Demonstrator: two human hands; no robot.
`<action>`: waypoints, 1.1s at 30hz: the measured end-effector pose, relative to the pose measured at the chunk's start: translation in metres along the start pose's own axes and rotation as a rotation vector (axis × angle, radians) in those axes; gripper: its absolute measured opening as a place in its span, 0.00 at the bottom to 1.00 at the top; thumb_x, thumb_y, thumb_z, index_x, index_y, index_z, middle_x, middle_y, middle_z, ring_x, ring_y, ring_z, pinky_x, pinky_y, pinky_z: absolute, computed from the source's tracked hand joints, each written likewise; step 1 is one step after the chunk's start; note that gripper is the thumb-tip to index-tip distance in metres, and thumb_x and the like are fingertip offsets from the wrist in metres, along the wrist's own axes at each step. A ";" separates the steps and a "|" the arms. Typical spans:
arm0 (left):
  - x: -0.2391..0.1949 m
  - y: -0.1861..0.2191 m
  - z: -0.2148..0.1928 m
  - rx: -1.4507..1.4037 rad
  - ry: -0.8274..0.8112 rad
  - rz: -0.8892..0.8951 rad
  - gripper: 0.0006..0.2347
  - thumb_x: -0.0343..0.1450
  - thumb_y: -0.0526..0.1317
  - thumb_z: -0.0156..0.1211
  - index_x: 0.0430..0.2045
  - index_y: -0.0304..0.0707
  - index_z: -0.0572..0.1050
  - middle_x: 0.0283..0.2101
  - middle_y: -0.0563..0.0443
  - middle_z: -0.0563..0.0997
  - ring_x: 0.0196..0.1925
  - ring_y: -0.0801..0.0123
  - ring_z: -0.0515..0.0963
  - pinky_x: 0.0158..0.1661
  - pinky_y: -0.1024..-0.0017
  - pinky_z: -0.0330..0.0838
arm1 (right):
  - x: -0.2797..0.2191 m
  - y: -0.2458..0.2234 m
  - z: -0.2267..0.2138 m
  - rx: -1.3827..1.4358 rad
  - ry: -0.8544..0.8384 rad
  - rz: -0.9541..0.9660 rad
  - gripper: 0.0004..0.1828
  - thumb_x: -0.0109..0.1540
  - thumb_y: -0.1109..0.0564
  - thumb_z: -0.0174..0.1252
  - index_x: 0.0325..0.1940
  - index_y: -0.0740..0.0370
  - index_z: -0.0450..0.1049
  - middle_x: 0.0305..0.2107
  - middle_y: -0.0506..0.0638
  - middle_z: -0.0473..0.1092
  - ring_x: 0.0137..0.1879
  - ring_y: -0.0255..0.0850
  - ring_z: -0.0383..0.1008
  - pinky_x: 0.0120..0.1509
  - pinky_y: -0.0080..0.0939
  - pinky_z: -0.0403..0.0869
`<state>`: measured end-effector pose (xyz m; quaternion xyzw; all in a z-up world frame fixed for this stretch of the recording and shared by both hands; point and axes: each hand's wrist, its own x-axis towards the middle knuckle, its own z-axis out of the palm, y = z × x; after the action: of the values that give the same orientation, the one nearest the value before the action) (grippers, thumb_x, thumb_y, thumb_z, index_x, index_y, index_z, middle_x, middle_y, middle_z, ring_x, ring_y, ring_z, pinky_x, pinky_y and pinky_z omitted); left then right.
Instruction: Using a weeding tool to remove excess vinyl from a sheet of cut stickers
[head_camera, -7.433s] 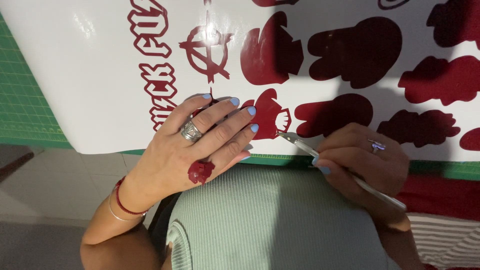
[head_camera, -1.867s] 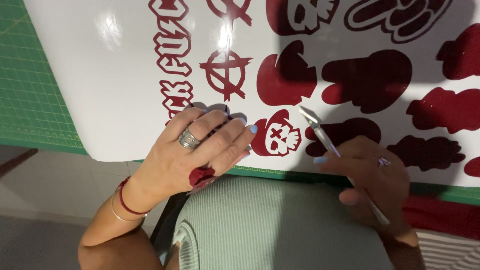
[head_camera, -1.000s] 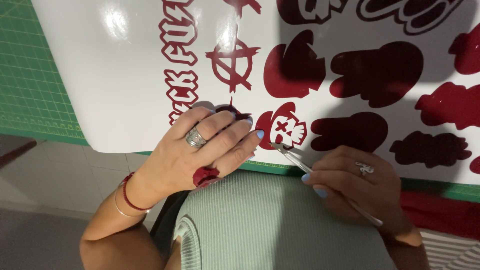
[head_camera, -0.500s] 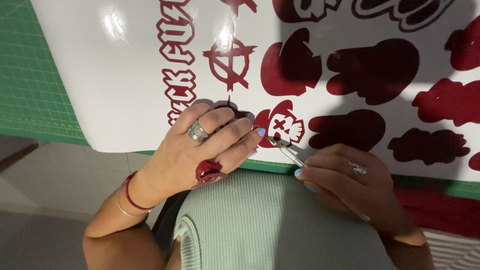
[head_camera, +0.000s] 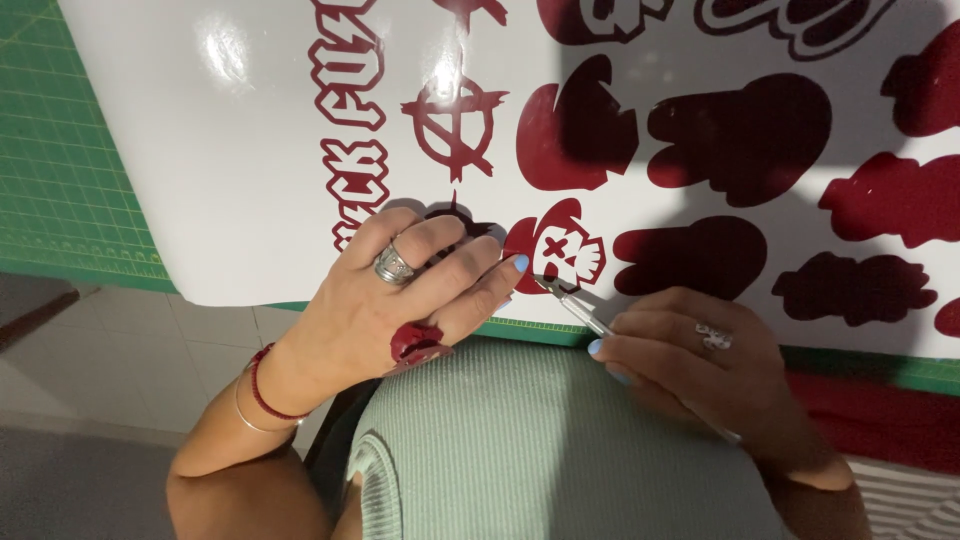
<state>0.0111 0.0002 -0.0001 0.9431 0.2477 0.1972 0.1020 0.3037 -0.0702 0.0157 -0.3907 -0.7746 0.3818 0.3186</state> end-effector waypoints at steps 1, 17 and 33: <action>0.000 0.000 0.000 0.001 0.000 0.001 0.09 0.81 0.35 0.72 0.53 0.44 0.78 0.53 0.53 0.80 0.49 0.63 0.79 0.54 0.62 0.76 | -0.001 0.000 0.000 0.000 0.001 -0.001 0.05 0.69 0.63 0.57 0.41 0.68 0.76 0.31 0.53 0.74 0.34 0.45 0.75 0.42 0.42 0.81; 0.005 0.003 0.000 0.001 0.012 -0.020 0.07 0.81 0.37 0.72 0.47 0.45 0.78 0.50 0.55 0.79 0.49 0.62 0.79 0.53 0.62 0.76 | 0.004 -0.003 -0.002 0.008 -0.002 -0.004 0.05 0.69 0.63 0.57 0.42 0.69 0.75 0.32 0.56 0.74 0.35 0.48 0.77 0.47 0.48 0.83; 0.013 0.005 -0.004 -0.132 0.001 -0.123 0.07 0.82 0.30 0.57 0.47 0.42 0.81 0.49 0.55 0.80 0.51 0.60 0.76 0.53 0.63 0.69 | 0.000 -0.001 0.001 0.021 0.023 0.012 0.08 0.69 0.62 0.54 0.42 0.69 0.76 0.33 0.55 0.74 0.35 0.48 0.76 0.45 0.46 0.82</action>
<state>0.0220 0.0028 0.0088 0.9172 0.2914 0.2071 0.1756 0.3026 -0.0707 0.0162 -0.3962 -0.7645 0.3873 0.3295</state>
